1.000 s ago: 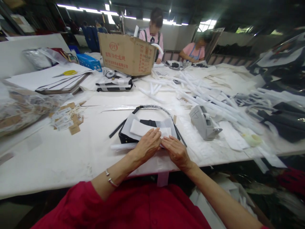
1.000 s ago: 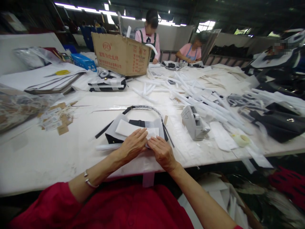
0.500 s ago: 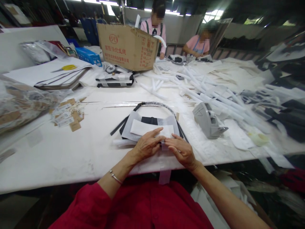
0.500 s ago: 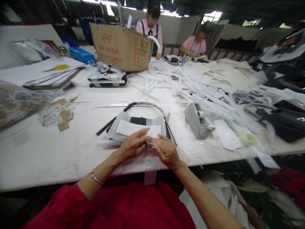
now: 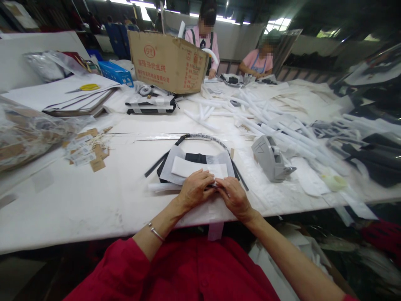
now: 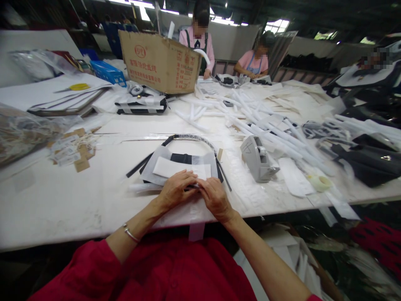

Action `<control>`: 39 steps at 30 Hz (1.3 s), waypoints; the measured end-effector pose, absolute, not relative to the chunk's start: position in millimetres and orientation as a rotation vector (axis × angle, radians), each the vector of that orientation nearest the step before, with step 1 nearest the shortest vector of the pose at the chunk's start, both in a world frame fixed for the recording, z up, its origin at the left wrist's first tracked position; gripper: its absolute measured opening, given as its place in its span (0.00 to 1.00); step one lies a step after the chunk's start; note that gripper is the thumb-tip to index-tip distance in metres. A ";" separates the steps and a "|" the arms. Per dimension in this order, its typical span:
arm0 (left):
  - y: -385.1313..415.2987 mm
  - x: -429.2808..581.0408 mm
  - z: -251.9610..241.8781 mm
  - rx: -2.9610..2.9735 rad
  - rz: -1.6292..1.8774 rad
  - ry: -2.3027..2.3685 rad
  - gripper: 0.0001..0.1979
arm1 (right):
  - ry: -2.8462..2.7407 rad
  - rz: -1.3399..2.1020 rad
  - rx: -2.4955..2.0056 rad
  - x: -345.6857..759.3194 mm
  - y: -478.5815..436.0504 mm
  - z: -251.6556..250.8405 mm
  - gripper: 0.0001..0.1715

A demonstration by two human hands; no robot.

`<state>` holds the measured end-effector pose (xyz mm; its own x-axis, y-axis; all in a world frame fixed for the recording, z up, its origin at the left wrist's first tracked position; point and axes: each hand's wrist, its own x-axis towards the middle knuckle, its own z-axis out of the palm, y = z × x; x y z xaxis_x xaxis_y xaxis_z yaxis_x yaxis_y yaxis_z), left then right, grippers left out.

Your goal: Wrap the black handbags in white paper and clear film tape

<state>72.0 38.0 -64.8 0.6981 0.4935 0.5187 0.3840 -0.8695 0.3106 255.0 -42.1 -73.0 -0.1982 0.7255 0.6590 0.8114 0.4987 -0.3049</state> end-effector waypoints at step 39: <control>33.8 69.2 -74.2 3.039 1.025 0.599 0.09 | -2.132 0.139 -1.040 257.8 -89.6 -33.7 0.19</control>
<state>69.2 33.8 -74.2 0.7362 0.3030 0.6052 0.3787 -0.9255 0.0027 257.8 -89.6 -33.7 -0.3912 0.7164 0.5777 0.6350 0.6645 -0.3940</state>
